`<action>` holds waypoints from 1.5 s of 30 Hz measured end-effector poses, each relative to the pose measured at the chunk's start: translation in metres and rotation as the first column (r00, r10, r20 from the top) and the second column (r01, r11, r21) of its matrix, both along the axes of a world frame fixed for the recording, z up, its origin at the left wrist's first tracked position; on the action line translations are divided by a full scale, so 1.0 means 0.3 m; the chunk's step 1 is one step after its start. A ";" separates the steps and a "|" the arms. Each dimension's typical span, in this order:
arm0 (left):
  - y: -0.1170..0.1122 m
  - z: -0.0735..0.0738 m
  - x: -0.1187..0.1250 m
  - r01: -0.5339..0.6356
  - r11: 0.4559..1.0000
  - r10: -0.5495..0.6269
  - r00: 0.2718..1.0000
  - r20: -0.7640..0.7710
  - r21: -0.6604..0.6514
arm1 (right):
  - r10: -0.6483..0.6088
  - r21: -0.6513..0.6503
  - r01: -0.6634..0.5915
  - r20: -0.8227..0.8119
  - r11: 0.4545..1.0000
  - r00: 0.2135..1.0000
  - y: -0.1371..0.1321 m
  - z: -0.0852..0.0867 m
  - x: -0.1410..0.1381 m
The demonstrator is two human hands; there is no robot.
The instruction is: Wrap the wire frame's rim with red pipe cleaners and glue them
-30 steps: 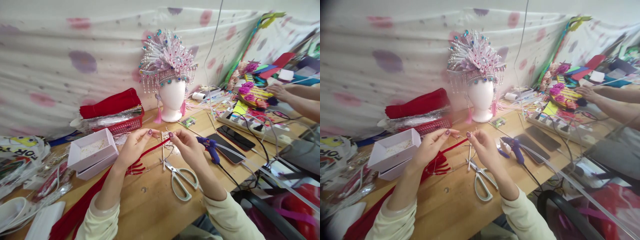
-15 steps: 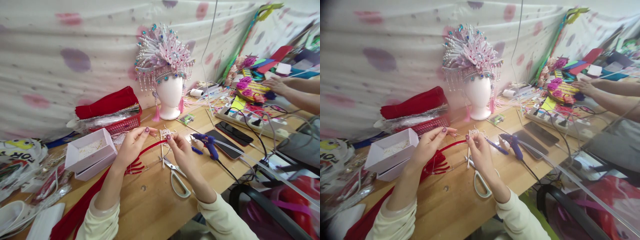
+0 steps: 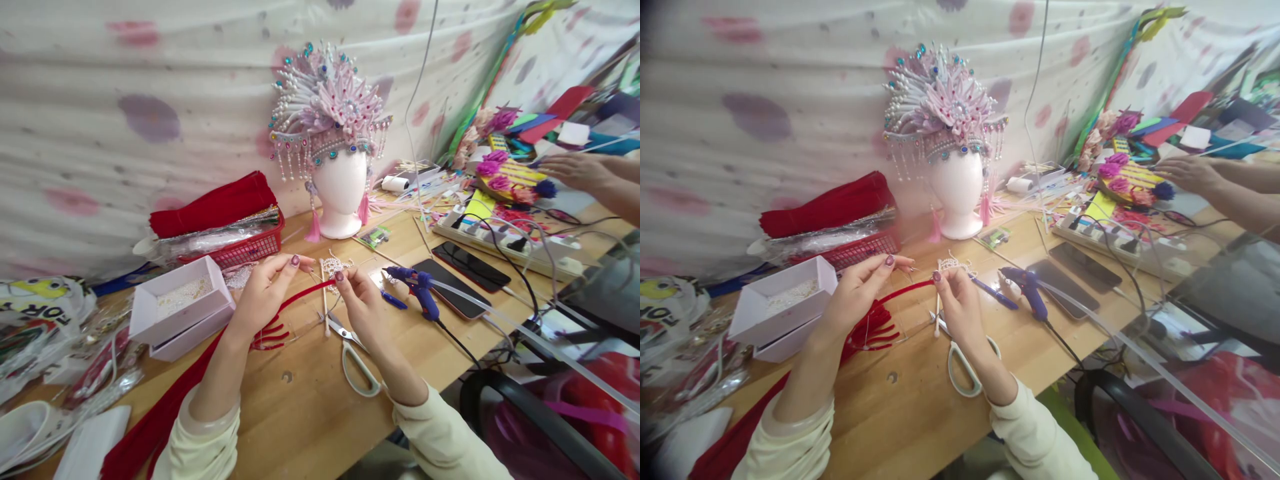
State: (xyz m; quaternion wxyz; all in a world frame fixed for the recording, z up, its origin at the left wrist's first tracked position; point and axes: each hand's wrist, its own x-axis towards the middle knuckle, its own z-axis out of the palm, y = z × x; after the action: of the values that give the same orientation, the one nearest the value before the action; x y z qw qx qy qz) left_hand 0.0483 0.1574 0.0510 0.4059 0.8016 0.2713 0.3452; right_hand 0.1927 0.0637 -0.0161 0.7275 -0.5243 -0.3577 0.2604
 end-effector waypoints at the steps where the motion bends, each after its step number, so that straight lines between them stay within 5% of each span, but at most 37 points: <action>1: 0.000 0.000 0.000 0.000 1.000 0.000 1.000 -0.002 0.003 | 0.006 0.001 -0.006 -0.003 1.000 1.000 0.003 0.000 -0.001; 24: -0.023 0.013 0.005 -0.003 1.000 0.003 0.998 -0.060 -0.004 | 0.048 -0.052 -0.050 -0.043 0.997 0.998 0.002 0.026 0.011; 35: -0.013 0.029 -0.032 0.162 0.958 -0.119 0.976 -0.183 0.238 | 0.112 0.056 -0.111 -0.026 0.992 0.993 -0.017 -0.004 0.030; 45: -0.031 0.027 -0.033 0.059 0.926 0.033 0.971 -0.237 0.373 | 0.175 0.106 -0.174 -0.006 0.979 0.984 -0.008 -0.043 0.045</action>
State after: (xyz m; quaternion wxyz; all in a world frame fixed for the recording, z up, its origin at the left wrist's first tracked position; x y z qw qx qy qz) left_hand 0.0384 0.1480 0.0592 0.2110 0.9020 0.2413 0.2892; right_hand 0.2062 0.0613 -0.0291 0.7311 -0.4500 -0.4101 0.3081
